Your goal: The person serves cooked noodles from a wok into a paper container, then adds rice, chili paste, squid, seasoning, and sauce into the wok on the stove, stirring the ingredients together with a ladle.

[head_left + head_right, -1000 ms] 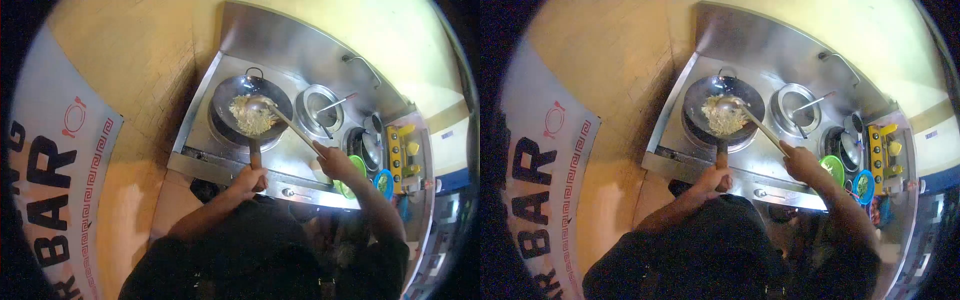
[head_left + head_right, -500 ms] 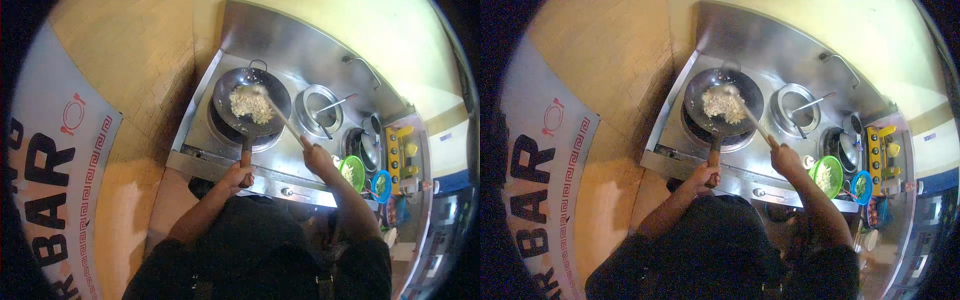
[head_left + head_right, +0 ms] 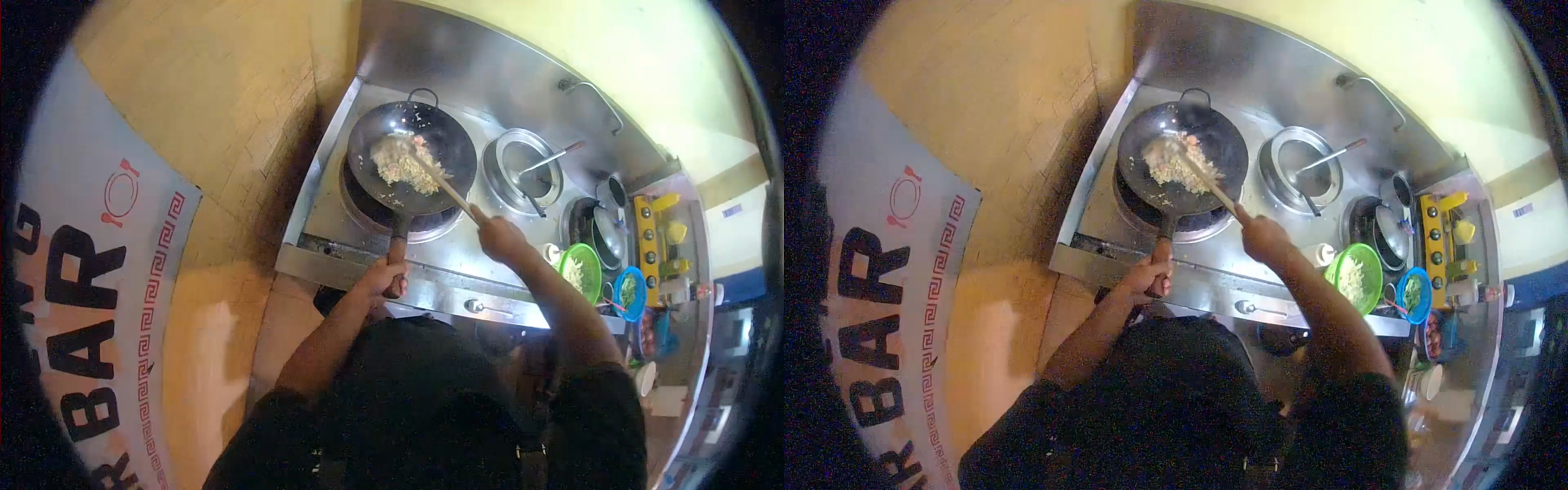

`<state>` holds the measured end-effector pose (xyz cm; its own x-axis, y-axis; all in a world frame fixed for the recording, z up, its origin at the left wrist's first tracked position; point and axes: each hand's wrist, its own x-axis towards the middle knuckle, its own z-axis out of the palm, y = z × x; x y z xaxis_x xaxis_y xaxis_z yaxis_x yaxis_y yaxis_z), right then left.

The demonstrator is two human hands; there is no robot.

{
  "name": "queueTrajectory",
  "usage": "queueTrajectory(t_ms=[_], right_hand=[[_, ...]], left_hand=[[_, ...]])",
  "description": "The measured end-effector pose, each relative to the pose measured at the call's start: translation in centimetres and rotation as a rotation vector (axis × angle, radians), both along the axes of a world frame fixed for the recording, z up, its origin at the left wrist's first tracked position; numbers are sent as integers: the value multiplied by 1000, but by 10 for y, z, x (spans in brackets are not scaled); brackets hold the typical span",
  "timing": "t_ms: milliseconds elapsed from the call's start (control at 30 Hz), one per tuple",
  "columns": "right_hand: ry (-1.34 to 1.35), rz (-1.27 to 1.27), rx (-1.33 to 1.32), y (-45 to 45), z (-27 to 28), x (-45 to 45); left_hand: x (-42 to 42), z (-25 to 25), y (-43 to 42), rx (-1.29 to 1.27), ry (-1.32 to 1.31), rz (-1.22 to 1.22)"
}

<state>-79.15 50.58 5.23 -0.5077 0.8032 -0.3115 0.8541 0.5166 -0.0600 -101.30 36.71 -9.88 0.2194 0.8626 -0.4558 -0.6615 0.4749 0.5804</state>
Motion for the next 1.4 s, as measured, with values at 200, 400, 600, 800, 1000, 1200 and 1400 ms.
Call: queueTrajectory(t_ms=[200, 400, 600, 800, 1000, 1200, 1400], right_hand=[[-415, 170, 148, -29, 82, 51], [-526, 196, 326, -8, 175, 54], [-408, -11, 95, 8, 93, 58], [432, -210, 101, 15, -26, 53], [455, -407, -270, -32, -11, 8], [619, -588, -566, -41, 16, 6], [356, -407, -339, -30, -1, 10]], left_hand=[[36, 115, -20, -86, 30, -6], [27, 63, 1, -40, -109, -15], [20, 51, -4, -12, -115, 6], [4, 18, -7, -26, -109, 22], [-3, 15, -7, -50, -68, 19], [-3, 9, -6, -40, -71, 45], [0, 0, -4, -56, -43, 32]])
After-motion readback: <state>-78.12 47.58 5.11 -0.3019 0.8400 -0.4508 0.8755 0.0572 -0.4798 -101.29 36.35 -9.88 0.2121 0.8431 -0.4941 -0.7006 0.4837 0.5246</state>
